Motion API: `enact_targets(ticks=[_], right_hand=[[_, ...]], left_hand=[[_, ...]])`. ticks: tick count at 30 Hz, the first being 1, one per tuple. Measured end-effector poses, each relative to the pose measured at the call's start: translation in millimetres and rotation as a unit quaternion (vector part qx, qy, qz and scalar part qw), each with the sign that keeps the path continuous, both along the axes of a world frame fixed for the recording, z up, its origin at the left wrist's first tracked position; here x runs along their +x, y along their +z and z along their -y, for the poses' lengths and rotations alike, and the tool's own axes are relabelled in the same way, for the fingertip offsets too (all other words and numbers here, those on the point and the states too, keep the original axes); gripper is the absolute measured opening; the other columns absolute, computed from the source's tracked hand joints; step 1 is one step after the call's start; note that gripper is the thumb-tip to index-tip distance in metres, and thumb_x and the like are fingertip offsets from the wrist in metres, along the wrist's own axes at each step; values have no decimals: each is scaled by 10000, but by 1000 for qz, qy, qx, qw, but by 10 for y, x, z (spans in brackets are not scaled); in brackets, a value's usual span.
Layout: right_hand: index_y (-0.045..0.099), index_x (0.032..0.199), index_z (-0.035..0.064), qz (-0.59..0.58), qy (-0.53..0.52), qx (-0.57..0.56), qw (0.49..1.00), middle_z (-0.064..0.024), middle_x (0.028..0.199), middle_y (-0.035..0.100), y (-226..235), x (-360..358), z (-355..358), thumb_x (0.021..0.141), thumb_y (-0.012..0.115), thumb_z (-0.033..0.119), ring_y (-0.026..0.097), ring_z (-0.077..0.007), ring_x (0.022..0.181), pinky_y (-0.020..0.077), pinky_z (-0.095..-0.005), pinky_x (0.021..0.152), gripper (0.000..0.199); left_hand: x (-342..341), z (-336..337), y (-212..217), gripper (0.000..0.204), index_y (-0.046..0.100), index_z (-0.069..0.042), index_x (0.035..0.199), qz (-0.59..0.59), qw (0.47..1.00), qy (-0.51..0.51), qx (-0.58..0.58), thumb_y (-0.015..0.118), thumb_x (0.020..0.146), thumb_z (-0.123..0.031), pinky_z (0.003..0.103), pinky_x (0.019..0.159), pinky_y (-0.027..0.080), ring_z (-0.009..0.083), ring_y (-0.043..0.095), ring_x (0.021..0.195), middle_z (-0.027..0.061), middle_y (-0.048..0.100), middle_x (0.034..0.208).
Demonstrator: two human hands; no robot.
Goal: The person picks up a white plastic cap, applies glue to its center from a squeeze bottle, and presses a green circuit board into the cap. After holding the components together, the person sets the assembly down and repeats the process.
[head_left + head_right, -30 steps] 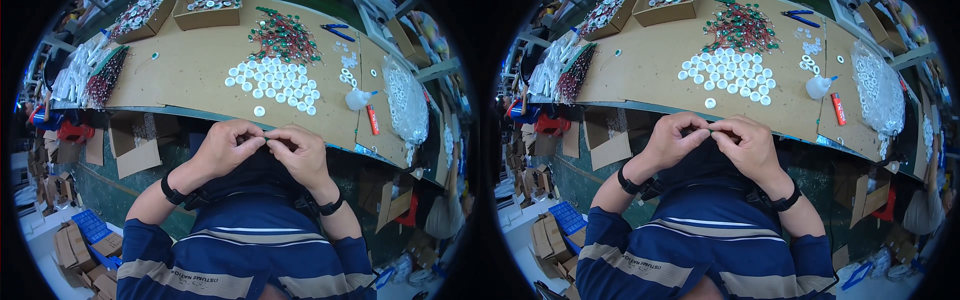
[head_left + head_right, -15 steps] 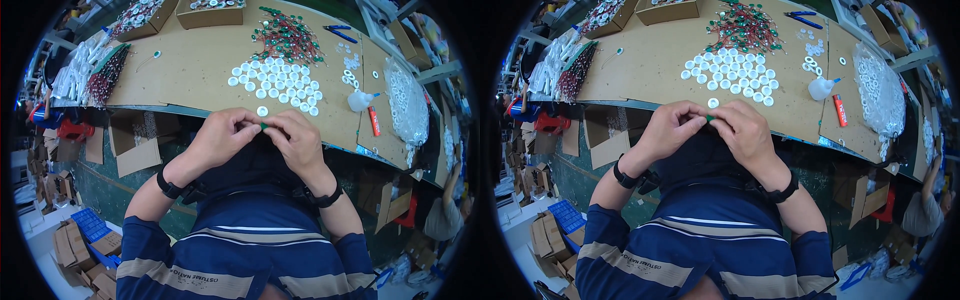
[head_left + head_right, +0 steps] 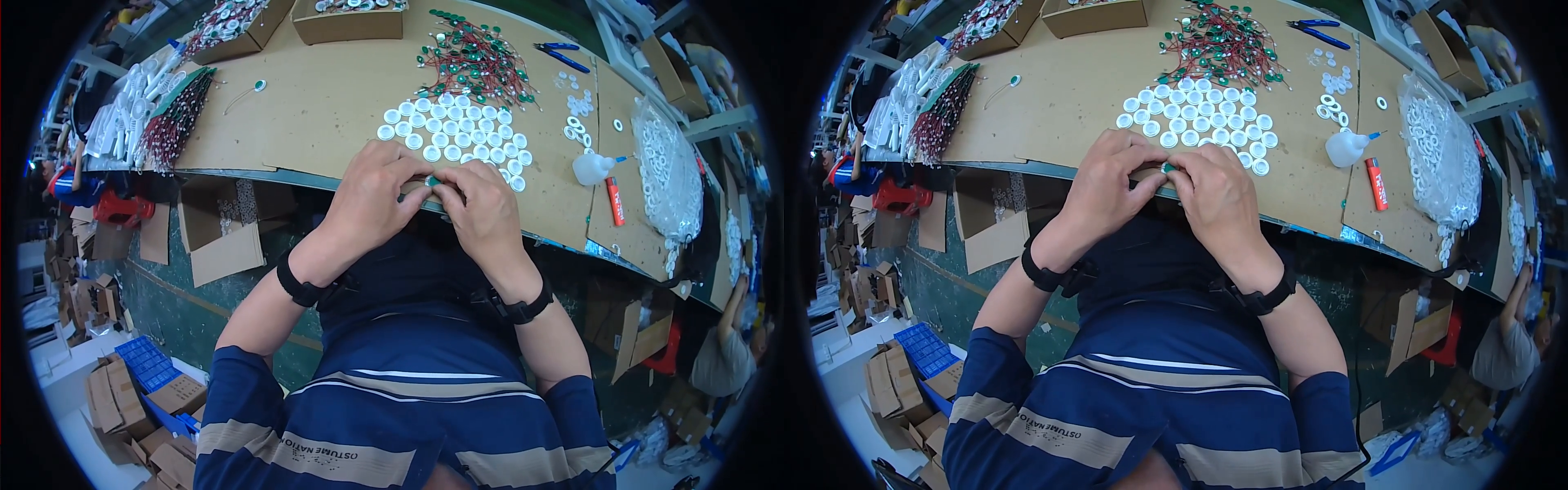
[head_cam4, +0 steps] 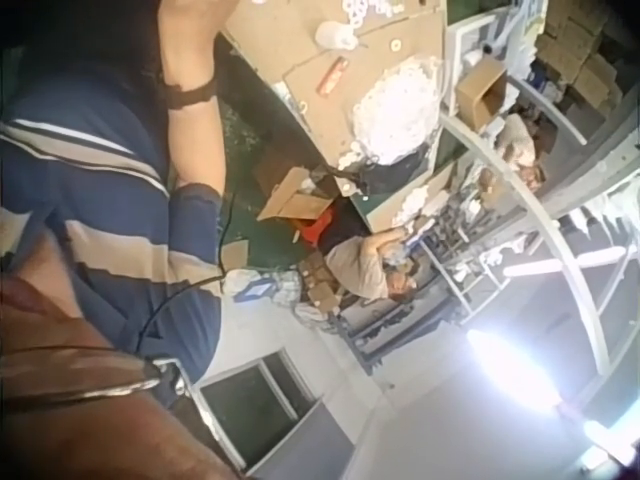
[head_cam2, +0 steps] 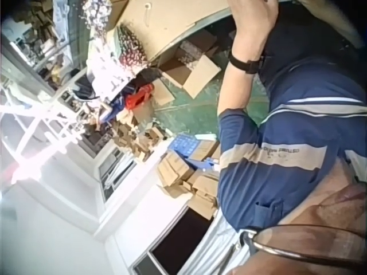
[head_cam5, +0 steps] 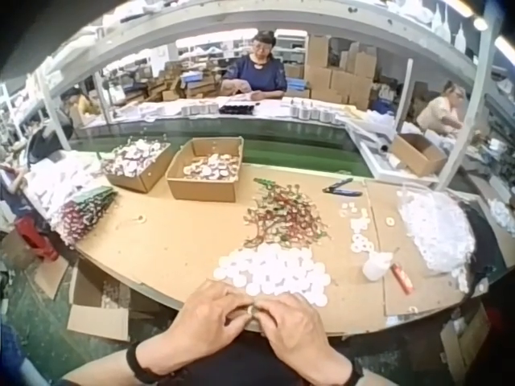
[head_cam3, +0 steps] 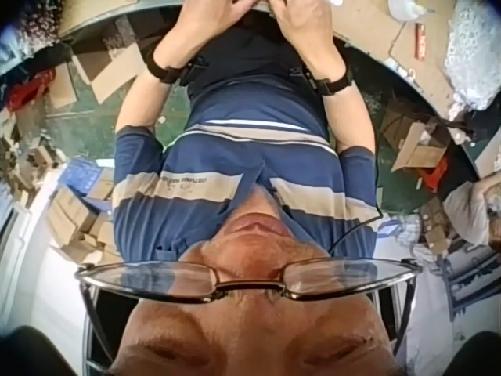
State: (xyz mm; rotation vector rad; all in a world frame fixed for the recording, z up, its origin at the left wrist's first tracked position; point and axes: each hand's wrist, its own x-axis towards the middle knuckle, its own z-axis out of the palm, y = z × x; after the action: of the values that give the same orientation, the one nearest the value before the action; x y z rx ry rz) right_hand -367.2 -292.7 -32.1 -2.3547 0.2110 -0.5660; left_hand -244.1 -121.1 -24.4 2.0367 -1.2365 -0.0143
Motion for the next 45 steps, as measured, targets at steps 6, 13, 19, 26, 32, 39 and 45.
enact_targets(ticks=[6,13,19,26,32,39,45], right_hand=[[837,1101,21,-5,-4,0,1000,-133,964,748,-6,18,8,953,841,74,723,-348,925,581,-455,825,157],[872,1081,32,-34,-14,36,999,-129,890,740,61,68,9,941,846,83,729,-323,850,579,-445,786,151],[882,1102,42,-66,-5,36,997,-132,900,757,71,67,63,957,828,102,747,-317,863,586,-424,794,166],[868,1121,44,-67,7,22,997,-140,962,769,90,65,64,981,802,104,756,-347,926,596,-434,828,166],[838,1135,40,-72,29,4,997,-144,1005,756,111,64,95,1000,772,68,747,-374,954,596,-462,838,153],[836,1122,35,-53,19,1,998,-144,998,746,110,62,69,998,766,37,746,-376,949,596,-464,830,142],[835,1115,26,-34,21,-16,999,-145,995,743,90,53,55,987,775,23,748,-378,943,599,-463,827,141]], left_hand=[[22,3,-13,248,834,-48,1098,-15,1000,3,-10,910,864,-74,479,987,564,369,680,1114,137,731,1099],[67,5,-49,203,857,-33,1052,-33,999,6,-8,913,864,-83,474,970,569,361,689,1099,134,745,1086],[78,13,-68,175,868,-28,1019,-37,999,15,-4,916,867,-101,469,963,573,354,698,1089,129,760,1075],[98,4,-85,173,876,-45,1003,-40,999,12,-8,932,849,-97,462,946,577,336,705,1065,108,760,1062],[96,7,-111,186,881,-58,1000,-33,999,16,-16,947,831,-92,457,931,578,325,706,1053,93,757,1049],[82,20,-105,175,866,-43,995,-35,999,18,-16,940,842,-84,427,910,580,296,695,1037,70,755,1040],[49,42,-102,185,862,-51,992,-16,999,29,-22,942,828,-81,436,917,580,310,698,1046,78,760,1044]])
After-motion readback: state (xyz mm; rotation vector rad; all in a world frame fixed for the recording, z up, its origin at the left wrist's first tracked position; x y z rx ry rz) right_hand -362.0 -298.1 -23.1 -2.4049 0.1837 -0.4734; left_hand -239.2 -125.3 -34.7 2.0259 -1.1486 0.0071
